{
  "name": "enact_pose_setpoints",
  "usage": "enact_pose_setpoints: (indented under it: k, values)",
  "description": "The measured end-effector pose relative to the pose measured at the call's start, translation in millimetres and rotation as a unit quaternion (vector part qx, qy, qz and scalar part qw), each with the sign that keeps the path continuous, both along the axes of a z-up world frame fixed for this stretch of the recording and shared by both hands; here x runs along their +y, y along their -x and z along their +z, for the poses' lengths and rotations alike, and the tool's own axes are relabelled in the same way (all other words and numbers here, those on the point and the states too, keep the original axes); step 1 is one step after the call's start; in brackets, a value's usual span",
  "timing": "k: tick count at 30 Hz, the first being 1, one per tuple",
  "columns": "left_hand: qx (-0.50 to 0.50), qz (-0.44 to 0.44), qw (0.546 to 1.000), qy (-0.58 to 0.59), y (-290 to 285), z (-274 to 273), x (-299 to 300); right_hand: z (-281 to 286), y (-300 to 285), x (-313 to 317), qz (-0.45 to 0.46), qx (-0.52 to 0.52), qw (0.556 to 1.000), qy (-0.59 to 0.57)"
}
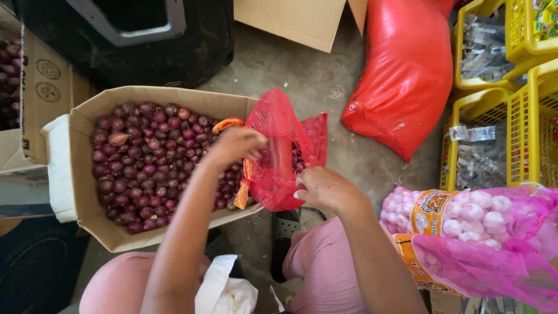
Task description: The person bags red onions from a large cardboard box into red mesh bags.
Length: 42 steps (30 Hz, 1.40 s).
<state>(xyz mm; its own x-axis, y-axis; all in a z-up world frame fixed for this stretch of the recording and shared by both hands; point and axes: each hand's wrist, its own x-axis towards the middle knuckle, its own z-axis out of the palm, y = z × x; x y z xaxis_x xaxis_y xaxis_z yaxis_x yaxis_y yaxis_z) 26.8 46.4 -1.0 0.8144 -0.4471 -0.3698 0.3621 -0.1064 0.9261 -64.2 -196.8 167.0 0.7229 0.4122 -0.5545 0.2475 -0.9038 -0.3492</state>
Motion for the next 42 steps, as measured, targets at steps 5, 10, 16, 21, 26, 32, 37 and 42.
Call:
enact_pose_setpoints:
  k: [5, 10, 16, 21, 26, 32, 37, 42]
  values:
    - [0.032, 0.255, 0.965, -0.050, -10.5, -46.1, 70.7, 1.3, 0.3, 1.3, -0.003, 0.002, 1.000, 0.004]
    - [-0.111, 0.263, 0.861, -0.421, 21.2, -143.2, 101.2, -6.4, 0.7, 0.4, 0.006, -0.018, 1.000, -0.016]
    - [-0.031, 0.132, 0.847, -0.514, 49.9, -179.5, 81.0, -2.4, 0.0, 3.4, -0.004, 0.001, 1.000, 0.002]
    - [-0.019, 0.090, 0.869, -0.486, 64.6, -150.7, 63.2, -5.9, -2.4, 3.4, 0.005, 0.004, 1.000, -0.001]
    - [0.039, 0.041, 0.872, -0.486, 67.5, -173.7, 64.4, -9.8, -1.7, 2.6, 0.015, -0.006, 1.000, -0.014]
    - [0.043, 0.022, 0.876, -0.479, 74.6, -187.9, 65.0, -8.8, -1.7, 7.8, 0.021, -0.018, 0.999, -0.025]
    - [-0.005, 0.035, 0.882, -0.471, 78.0, -244.0, 72.5, -7.0, -2.7, 10.8, 0.023, -0.004, 1.000, -0.001]
    - [0.036, 0.025, 0.865, -0.499, 80.0, -209.2, 75.7, -7.0, -2.7, 11.2, 0.022, -0.003, 1.000, -0.010]
